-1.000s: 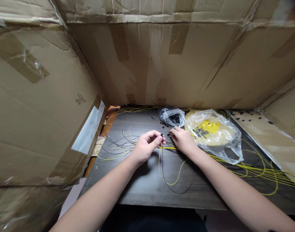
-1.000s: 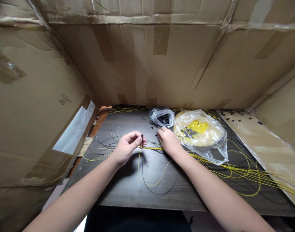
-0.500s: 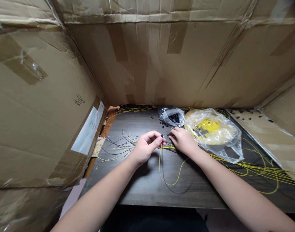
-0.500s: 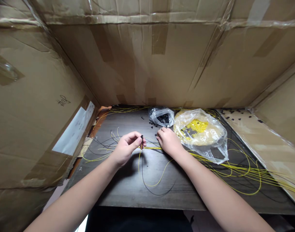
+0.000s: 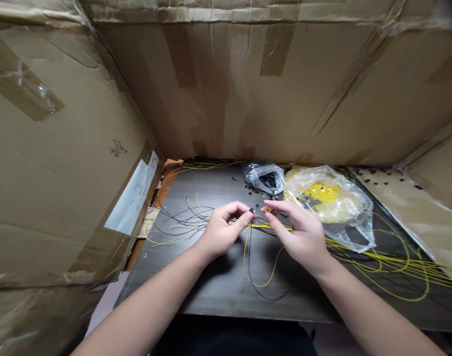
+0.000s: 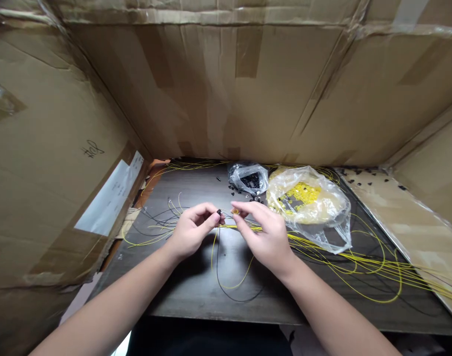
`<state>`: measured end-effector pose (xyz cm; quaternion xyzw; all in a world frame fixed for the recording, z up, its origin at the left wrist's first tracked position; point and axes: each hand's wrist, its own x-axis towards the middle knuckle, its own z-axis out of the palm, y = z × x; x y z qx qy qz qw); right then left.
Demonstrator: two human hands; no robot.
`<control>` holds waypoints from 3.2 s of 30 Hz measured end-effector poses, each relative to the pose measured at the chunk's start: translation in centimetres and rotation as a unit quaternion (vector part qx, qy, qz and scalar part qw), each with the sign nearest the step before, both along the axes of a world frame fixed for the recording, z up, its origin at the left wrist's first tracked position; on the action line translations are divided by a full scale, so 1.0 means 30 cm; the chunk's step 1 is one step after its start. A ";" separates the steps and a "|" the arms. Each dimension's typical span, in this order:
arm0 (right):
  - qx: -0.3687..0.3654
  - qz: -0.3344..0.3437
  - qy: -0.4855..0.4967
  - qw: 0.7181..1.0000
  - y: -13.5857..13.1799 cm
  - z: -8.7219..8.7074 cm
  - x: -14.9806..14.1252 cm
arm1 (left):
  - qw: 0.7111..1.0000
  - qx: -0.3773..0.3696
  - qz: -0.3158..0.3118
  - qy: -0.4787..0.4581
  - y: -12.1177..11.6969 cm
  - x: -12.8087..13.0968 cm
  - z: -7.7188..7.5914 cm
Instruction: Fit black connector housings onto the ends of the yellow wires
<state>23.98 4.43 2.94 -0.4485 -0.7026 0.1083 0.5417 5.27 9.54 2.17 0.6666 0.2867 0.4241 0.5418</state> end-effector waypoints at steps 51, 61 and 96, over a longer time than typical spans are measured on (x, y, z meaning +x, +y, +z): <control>0.017 0.073 0.067 0.995 -0.017 -0.053 -0.013 | 0.976 0.173 -0.078 0.108 0.003 -0.013 0.016; -0.028 0.043 0.093 0.994 -0.030 -0.065 -0.037 | 0.944 0.304 -0.029 0.123 -0.006 -0.015 0.008; -0.042 -0.010 0.028 0.999 0.005 -0.063 -0.020 | 0.921 0.355 0.091 0.132 -0.019 -0.017 -0.016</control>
